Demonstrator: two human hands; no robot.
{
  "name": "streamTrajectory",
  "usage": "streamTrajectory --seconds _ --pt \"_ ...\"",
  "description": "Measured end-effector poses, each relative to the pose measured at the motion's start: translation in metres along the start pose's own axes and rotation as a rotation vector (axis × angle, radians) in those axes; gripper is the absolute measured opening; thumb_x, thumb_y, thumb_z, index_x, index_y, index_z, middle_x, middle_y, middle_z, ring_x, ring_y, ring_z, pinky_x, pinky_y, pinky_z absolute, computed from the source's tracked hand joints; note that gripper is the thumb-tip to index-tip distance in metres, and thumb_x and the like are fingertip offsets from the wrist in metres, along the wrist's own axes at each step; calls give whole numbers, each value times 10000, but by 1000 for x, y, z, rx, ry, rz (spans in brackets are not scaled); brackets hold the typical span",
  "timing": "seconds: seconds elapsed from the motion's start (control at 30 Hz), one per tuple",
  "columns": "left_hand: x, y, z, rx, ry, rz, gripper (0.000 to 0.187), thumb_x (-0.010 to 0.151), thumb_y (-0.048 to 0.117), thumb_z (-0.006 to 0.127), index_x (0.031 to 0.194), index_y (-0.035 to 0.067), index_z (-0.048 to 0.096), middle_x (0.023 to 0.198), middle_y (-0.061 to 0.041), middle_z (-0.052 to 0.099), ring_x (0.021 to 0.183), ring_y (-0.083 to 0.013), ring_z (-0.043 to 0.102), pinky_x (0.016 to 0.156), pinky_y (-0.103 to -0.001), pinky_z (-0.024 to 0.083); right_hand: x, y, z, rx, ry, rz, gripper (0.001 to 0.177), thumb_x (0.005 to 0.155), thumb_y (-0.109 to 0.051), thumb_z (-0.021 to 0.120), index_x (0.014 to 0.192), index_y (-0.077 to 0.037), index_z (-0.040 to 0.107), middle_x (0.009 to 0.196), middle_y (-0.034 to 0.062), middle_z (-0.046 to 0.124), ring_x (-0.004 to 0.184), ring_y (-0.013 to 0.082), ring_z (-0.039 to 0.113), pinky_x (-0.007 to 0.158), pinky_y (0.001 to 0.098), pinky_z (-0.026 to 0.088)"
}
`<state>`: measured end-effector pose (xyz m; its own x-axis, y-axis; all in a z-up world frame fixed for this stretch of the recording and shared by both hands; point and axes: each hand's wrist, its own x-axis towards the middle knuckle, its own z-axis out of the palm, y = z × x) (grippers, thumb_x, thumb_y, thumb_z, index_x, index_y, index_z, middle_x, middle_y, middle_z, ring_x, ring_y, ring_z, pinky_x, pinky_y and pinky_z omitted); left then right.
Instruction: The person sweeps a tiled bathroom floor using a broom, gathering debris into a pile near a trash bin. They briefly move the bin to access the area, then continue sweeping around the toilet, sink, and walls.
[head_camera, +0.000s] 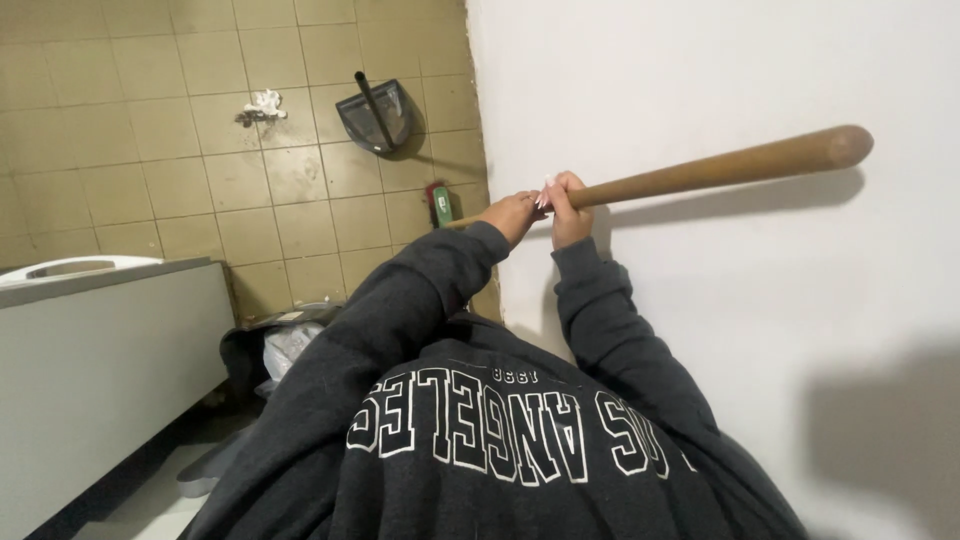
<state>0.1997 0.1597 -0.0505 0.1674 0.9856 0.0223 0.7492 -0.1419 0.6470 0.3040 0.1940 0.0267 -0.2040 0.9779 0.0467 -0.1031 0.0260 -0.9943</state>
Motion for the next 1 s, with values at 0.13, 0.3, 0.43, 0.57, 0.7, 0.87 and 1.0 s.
streamTrajectory --seconds 0.13,0.3,0.43,0.57,0.7,0.87,1.0 --pt "3 -8 15 0 -63 -13 353 942 312 618 1202 83 554 1049 -126 678 901 -347 720 765 -414 613 -9 -6 -1 -160 145 77 328 975 -194 590 677 -101 489 613 32 532 640 132 563 683 231 406" --pt "3 -1 7 -42 -136 -39 319 951 305 622 1177 93 546 1055 -112 687 942 -318 720 817 -396 602 -5 14 -12 -282 241 108 322 967 -247 634 705 -109 509 667 33 589 705 143 587 764 254 413" --pt "0 5 -5 -91 -197 -44 315 953 321 616 1163 99 539 1081 -112 687 980 -308 714 847 -387 596 -12 -12 -7 -431 274 158 287 948 -284 642 722 -135 548 680 36 638 720 149 610 791 258 431" --pt "-10 17 -29 -94 -235 -55 286 979 266 573 1188 72 551 1134 -137 679 1020 -311 702 854 -399 595 -7 -8 -5 -627 363 356 261 893 -421 632 716 -233 592 746 -34 671 802 154 623 786 274 447" --pt "-24 17 -45 -77 -168 -74 249 978 226 555 1155 52 577 1124 -154 682 1008 -328 701 835 -415 601 -2 35 -23 -616 443 280 193 826 -350 747 791 -205 624 797 -1 664 843 165 632 793 295 468" --pt "-44 -9 -33 -39 -98 -116 259 971 218 549 1132 24 605 1120 -174 683 994 -339 702 823 -409 604 -30 30 -10 -596 439 477 533 778 -332 863 1084 -66 517 1063 153 627 1069 292 638 938 401 512" --pt "-71 -43 -14 -85 -44 -210 332 949 206 560 1235 38 564 1156 -189 660 1034 -361 685 847 -431 598 -63 166 -63 -884 -145 872 505 745 -429 781 1060 -41 709 1021 175 706 977 336 690 779 478 585"
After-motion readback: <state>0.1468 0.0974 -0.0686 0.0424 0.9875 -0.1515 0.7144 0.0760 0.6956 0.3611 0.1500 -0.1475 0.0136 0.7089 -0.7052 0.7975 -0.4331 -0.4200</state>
